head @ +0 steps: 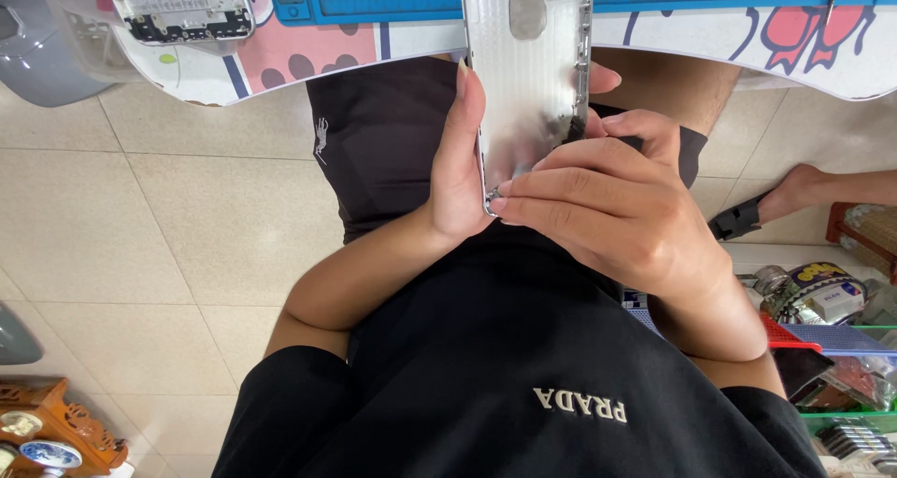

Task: The person disassembles and repairs a mobile phone on a workbench using precision tools.

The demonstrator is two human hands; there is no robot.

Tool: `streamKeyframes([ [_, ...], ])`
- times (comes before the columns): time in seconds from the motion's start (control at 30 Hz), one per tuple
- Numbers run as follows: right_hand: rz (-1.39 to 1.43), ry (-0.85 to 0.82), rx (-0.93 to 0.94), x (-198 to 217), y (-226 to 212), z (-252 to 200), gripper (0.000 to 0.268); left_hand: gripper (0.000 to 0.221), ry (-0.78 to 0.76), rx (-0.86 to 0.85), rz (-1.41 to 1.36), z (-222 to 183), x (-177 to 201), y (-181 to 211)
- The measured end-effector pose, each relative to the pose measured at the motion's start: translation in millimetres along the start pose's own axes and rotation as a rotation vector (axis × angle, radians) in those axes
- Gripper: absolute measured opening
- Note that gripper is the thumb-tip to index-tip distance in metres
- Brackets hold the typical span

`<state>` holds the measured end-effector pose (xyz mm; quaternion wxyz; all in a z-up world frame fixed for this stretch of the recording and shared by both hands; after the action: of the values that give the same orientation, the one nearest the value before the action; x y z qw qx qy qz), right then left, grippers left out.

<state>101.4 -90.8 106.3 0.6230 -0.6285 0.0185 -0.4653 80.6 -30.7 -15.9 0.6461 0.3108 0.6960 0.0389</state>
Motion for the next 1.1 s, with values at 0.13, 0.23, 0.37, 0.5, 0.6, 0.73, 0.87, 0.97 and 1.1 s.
streamKeyframes([
  [0.13, 0.095, -0.013, -0.073, -2.6, 4.9, -1.6, 0.024, 0.082, -0.011, -0.016, 0.055, 2.4, 2.3, 2.8],
  [0.23, 0.077, -0.025, -0.058, -3.2, 2.1, 0.0, 0.025, 0.079, 0.009, -0.024, 0.036, 1.5, 4.0, 3.4],
  [0.37, 0.071, -0.016, -0.057, -3.4, 3.5, -0.8, 0.024, 0.079, -0.007, -0.031, 0.037, 1.6, 0.8, 5.7],
  [0.5, 0.038, -0.019, -0.051, -3.3, 2.9, -1.6, 0.023, 0.079, -0.013, -0.030, 0.035, -0.4, -0.1, 4.0],
  [0.6, -0.024, -0.026, -0.060, 0.0, -2.6, 3.2, 0.026, 0.084, 0.050, 0.048, 0.079, -1.1, 6.1, -3.6],
  [0.73, -0.033, -0.022, -0.065, 2.1, -1.1, 1.6, 0.025, 0.077, -0.010, -0.031, -0.030, -3.4, -3.3, 4.8],
  [0.87, 0.166, -0.065, -0.088, 6.2, 1.0, 2.3, 0.026, 0.078, 0.053, 0.009, -0.115, -10.0, -11.9, 2.5],
  [0.97, 0.227, -0.093, -0.150, 10.7, -2.8, 11.3, 0.026, 0.079, 0.076, 0.067, -0.195, -10.6, -18.6, -3.4],
  [1.1, 0.205, -0.116, -0.242, 11.2, -0.6, 13.7, 0.034, 0.082, 0.107, 0.093, -0.235, -12.9, -19.0, -8.8],
])
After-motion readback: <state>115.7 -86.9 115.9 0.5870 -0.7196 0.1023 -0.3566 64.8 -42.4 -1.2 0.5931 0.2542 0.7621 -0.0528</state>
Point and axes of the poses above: each hand's wrist, its own z-axis towards the middle knuckle, its own x-axis out of the back of the hand, y = z × x, the point moved 9 cm from there along z, towards the middle knuckle, and after that the axes turned 13 degrees about z, right-handed, at the moved point
